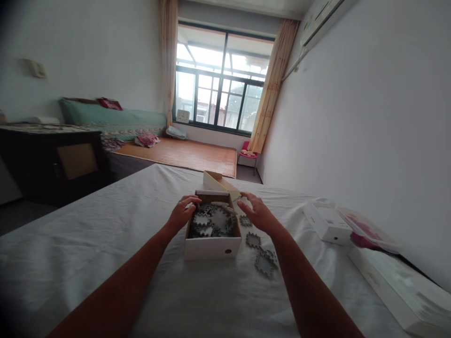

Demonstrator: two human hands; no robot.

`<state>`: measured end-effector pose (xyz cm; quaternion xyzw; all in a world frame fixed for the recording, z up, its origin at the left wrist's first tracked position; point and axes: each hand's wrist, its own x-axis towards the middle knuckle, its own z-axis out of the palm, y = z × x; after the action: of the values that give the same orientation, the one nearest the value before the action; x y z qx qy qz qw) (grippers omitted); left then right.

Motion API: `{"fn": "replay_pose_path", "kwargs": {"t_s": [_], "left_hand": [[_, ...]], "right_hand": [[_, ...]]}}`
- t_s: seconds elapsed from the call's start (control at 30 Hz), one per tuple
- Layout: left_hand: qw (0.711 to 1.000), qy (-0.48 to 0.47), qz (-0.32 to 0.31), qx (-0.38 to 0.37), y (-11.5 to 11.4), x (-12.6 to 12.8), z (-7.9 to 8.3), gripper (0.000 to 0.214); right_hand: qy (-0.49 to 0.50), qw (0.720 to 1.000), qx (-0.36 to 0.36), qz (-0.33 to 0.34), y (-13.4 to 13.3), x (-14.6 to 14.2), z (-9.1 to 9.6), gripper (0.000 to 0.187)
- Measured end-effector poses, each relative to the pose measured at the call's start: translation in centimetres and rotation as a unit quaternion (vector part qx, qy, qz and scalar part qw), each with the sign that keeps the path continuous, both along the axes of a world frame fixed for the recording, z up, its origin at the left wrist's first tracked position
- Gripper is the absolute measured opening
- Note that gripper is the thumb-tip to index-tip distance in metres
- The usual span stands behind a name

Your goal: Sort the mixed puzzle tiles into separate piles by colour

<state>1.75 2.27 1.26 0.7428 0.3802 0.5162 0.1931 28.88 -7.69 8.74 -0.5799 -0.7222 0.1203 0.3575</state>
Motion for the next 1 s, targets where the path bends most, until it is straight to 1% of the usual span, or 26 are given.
{"fn": "replay_pose_path", "kwargs": {"t_s": [0.07,0.13,0.23,0.27,0.33,0.4,0.5,0.57,0.63,0.77,0.83,0.9,1.0], "left_hand": [[1.000,0.001,-0.001,-0.006,0.0,0.0,0.0,0.030],[1.000,0.002,0.003,-0.007,0.0,0.1,-0.1,0.030],[1.000,0.002,0.011,-0.006,-0.1,0.1,-0.1,0.030],[1.000,0.002,0.011,-0.008,-0.1,0.1,0.0,0.030],[1.000,0.000,0.008,-0.012,-0.2,0.1,0.0,0.030],[1.000,-0.004,0.006,-0.016,-0.3,0.1,0.1,0.030],[1.000,-0.008,0.008,-0.021,-0.4,0.1,0.1,0.030],[1.000,-0.008,0.009,-0.024,-0.3,0.2,0.1,0.030],[1.000,-0.005,0.008,-0.024,-0.2,0.2,-0.1,0.030],[1.000,-0.002,0.007,-0.026,-0.1,0.2,-0.2,0.030],[1.000,-0.001,0.008,-0.028,-0.2,0.2,-0.2,0.030],[1.000,0.000,0.008,-0.026,-0.2,0.2,-0.1,0.030],[1.000,0.002,0.008,-0.022,-0.2,0.3,-0.1,0.030]], "right_hand": [[-0.118,0.993,-0.015,-0.023,1.4,1.5,-2.0,0.045],[-0.195,0.979,-0.053,-0.038,2.4,2.8,-4.8,0.044],[-0.228,0.969,-0.080,-0.045,3.3,3.4,-8.8,0.046],[-0.226,0.970,-0.078,-0.045,3.5,3.2,-9.7,0.045],[-0.222,0.971,-0.068,-0.050,4.1,3.1,-10.7,0.043],[-0.216,0.972,-0.056,-0.073,4.8,3.6,-10.7,0.044],[-0.202,0.968,-0.034,-0.147,6.4,5.7,-9.9,0.052],[-0.194,0.961,-0.030,-0.195,7.5,7.4,-9.6,0.050],[-0.189,0.957,-0.041,-0.217,8.1,8.5,-9.7,0.044],[-0.180,0.958,-0.066,-0.213,8.3,8.7,-10.7,0.033],[-0.173,0.960,-0.064,-0.209,8.0,8.3,-10.6,0.031],[-0.161,0.965,-0.057,-0.200,7.7,7.5,-9.6,0.030],[-0.124,0.978,-0.028,-0.167,7.0,5.2,-6.5,0.034]]}}
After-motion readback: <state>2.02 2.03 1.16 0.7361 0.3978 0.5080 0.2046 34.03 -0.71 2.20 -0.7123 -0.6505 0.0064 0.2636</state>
